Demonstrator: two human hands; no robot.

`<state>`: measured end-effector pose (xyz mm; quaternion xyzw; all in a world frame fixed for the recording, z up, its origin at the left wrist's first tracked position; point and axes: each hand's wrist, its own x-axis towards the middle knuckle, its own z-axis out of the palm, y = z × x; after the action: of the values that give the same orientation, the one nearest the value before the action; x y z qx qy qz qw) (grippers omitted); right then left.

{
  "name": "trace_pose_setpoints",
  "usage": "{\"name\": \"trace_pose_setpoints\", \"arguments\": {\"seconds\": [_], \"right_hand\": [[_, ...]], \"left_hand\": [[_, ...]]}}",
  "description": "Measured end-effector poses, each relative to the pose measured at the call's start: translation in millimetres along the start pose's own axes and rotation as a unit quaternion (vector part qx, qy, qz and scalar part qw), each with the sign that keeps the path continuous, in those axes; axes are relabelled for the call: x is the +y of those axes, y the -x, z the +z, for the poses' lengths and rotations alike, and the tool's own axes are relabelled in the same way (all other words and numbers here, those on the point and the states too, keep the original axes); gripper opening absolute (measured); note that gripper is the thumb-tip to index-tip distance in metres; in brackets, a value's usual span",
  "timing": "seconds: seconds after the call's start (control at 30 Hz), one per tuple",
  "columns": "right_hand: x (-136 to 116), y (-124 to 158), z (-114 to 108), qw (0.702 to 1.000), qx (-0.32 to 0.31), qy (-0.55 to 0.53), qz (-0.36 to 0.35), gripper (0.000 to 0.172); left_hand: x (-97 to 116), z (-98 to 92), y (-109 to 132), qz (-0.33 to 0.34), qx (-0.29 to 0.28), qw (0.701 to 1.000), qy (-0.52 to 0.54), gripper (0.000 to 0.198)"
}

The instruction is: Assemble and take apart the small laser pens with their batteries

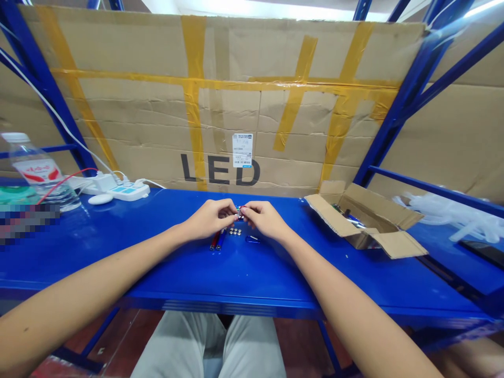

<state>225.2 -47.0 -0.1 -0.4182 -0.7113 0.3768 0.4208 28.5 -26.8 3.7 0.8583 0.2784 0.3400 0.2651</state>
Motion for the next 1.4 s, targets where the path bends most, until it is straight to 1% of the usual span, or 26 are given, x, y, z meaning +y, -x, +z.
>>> {"name": "trace_pose_setpoints", "arguments": {"seconds": [0.07,0.17,0.3,0.37,0.43,0.5,0.6,0.7,0.8,0.93,1.1,1.27,1.4], "right_hand": [[-0.3,0.5,2.5,1.0,-0.017,0.002,0.012,0.026],[-0.3,1.6,7.6,0.997,-0.045,-0.041,0.045,0.022],[0.0,2.3,13.6,0.992,-0.051,-0.102,0.057,0.013],[0.0,2.2,15.5,0.989,-0.057,-0.125,0.052,0.014],[0.2,2.1,16.8,0.989,-0.066,-0.128,0.041,0.02],[0.7,2.2,17.7,0.993,-0.065,-0.093,0.022,0.023],[1.5,3.2,17.7,0.999,-0.032,0.014,-0.023,0.025],[1.1,4.6,16.3,0.988,0.018,0.134,-0.072,0.026],[-0.5,5.5,14.8,0.972,0.04,0.207,-0.1,0.026],[-1.2,5.4,14.8,0.965,0.048,0.231,-0.112,0.029],[2.2,4.1,15.0,0.963,0.049,0.238,-0.12,0.042],[5.8,3.5,15.3,0.966,0.021,0.228,-0.121,0.045],[2.7,5.4,16.4,0.967,-0.008,0.224,-0.123,0.044]], "left_hand": [[1.3,-0.7,0.8,0.023,0.004,0.999,-0.031,0.007],[3.6,-0.9,1.4,0.052,0.003,0.997,-0.062,0.01],[5.7,-0.1,0.0,0.069,0.018,0.992,-0.1,0.014],[5.7,0.2,-1.0,0.071,0.028,0.991,-0.11,0.013],[5.3,0.4,-1.7,0.072,0.036,0.991,-0.111,0.012],[4.9,0.8,-2.1,0.07,0.042,0.99,-0.112,0.012],[5.9,1.2,-2.1,0.065,0.047,0.992,-0.099,0.014],[8.4,0.9,-2.0,0.049,0.057,0.993,-0.088,0.013],[9.5,0.7,-2.0,0.032,0.068,0.994,-0.085,0.012],[8.2,2.4,-2.1,0.027,0.068,0.994,-0.076,0.011],[7.2,4.6,-2.8,0.022,0.074,0.997,-0.023,0.009],[5.1,0.6,-4.1,0.003,0.104,0.995,-0.008,0.009],[3.2,-2.5,-4.6,-0.009,0.096,0.995,0.02,0.007]]}}
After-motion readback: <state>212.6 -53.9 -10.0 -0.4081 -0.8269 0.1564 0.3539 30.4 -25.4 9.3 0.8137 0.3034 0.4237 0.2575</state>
